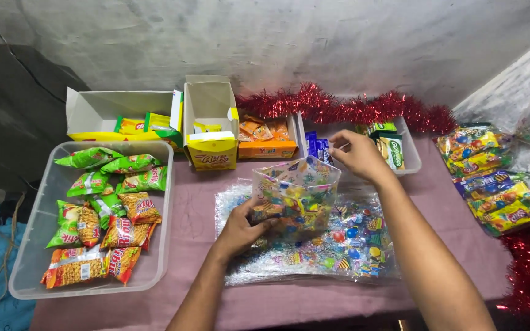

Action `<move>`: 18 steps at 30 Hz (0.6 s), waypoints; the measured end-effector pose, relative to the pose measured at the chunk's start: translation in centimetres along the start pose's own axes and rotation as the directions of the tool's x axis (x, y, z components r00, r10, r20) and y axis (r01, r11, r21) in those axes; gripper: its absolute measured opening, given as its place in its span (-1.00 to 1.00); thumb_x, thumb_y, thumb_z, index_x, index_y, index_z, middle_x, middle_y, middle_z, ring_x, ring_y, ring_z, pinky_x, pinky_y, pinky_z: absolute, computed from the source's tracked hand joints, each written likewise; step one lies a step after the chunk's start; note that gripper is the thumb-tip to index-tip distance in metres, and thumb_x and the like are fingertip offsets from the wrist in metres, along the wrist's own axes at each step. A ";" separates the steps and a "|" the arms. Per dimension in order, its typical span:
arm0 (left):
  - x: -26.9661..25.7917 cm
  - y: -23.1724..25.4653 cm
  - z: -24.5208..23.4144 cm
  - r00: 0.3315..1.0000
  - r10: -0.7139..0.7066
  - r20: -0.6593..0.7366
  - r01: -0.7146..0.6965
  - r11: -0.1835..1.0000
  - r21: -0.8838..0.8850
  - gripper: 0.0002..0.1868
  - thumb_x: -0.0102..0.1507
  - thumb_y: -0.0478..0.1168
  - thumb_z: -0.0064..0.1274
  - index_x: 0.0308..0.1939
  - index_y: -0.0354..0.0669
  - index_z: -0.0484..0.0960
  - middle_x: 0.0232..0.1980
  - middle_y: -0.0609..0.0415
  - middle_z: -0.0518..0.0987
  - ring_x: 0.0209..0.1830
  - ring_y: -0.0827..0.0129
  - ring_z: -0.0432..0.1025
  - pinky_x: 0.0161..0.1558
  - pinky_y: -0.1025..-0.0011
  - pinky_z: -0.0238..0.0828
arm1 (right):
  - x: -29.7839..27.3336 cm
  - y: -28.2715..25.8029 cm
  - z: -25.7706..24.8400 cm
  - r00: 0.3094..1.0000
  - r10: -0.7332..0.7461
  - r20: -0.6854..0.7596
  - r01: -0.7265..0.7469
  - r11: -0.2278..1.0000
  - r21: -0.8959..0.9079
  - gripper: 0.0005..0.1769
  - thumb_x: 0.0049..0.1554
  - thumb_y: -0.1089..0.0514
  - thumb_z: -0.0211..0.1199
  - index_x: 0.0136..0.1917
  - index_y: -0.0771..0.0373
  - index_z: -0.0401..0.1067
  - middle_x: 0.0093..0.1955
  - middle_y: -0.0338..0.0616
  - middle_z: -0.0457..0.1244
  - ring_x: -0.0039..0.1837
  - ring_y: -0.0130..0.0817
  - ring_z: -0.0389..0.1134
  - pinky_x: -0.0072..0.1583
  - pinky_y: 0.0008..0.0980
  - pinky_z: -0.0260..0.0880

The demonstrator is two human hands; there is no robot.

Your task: A person is seen picking up various small snack packets from plastic bins and cardboard boxes and placing them into a large, clear plastic bag.

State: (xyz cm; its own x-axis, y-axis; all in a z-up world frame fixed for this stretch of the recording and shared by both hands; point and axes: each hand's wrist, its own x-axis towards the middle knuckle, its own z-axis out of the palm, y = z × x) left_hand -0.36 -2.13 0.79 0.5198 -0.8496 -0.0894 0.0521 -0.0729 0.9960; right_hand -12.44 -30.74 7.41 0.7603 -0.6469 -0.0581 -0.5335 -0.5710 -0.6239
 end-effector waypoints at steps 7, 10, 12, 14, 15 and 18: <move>0.1 0.0 0.2 0.999 -0.022 0.025 0.023 0.999 -0.033 -0.52 0.04 -0.26 0.40 0.04 -0.24 0.67 -0.21 -0.11 0.74 -0.19 0.38 0.55 -0.11 0.33 0.58 | 6.1 3.7 4.0 0.974 0.186 0.130 -0.144 0.949 -0.282 -0.31 -0.01 -0.15 0.47 0.34 -0.02 0.40 0.13 0.01 0.42 0.29 0.05 0.40 0.27 0.04 0.37; 0.1 0.1 0.1 0.999 0.000 0.043 0.002 0.999 -0.036 -0.52 0.05 -0.26 0.40 0.03 -0.29 0.65 -0.20 -0.15 0.74 -0.20 0.31 0.57 -0.12 0.30 0.59 | 5.1 0.9 3.8 0.976 0.186 0.111 -0.146 0.943 -0.299 -0.33 0.04 -0.16 0.44 0.33 0.12 0.39 0.24 0.20 0.35 0.36 0.17 0.33 0.34 0.12 0.29; 0.1 0.0 0.2 0.999 0.001 0.048 0.001 0.999 -0.046 -0.53 0.06 -0.26 0.40 0.03 -0.27 0.66 -0.21 -0.12 0.74 -0.21 0.36 0.57 -0.13 0.33 0.59 | 4.7 1.3 4.1 0.989 0.135 0.062 -0.108 0.940 -0.324 -0.48 -0.01 -0.11 0.48 0.17 0.11 0.51 0.13 0.14 0.37 0.29 0.17 0.37 0.29 0.09 0.32; 0.1 -0.1 0.0 0.999 0.007 0.052 -0.004 0.999 -0.052 -0.54 0.07 -0.26 0.40 0.02 -0.27 0.66 -0.20 -0.11 0.74 -0.21 0.36 0.57 -0.13 0.33 0.59 | 5.2 2.1 4.5 0.993 0.116 0.025 -0.103 0.950 -0.293 -0.58 -0.03 -0.05 0.49 0.05 0.12 0.55 0.08 0.11 0.36 0.25 0.16 0.38 0.24 0.07 0.34; 0.1 -0.1 -0.1 0.998 0.013 0.054 -0.010 0.998 -0.058 -0.54 0.07 -0.26 0.40 0.02 -0.27 0.66 -0.20 -0.10 0.74 -0.21 0.36 0.56 -0.13 0.33 0.59 | 5.3 2.4 4.6 0.995 0.096 -0.013 -0.096 0.960 -0.263 -0.69 -0.06 0.00 0.51 -0.06 0.12 0.58 0.03 0.08 0.35 0.20 0.16 0.40 0.20 0.05 0.36; 0.0 0.4 0.0 0.998 0.012 0.062 -0.007 0.997 -0.071 -0.55 0.08 -0.30 0.37 0.04 -0.28 0.65 -0.19 -0.10 0.74 -0.19 0.36 0.56 -0.13 0.36 0.58 | 4.3 1.5 4.5 0.991 0.134 0.022 -0.126 0.966 -0.224 -0.55 -0.06 -0.06 0.49 0.05 0.15 0.54 0.04 0.10 0.34 0.26 0.15 0.38 0.25 0.06 0.34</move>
State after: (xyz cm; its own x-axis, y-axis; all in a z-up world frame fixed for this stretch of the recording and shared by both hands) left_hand -0.39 -2.15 1.19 0.4667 -0.8811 -0.0770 0.1088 -0.0292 0.9936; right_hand -8.26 -32.12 2.67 0.6901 -0.7061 -0.1587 -0.6942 -0.5838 -0.4211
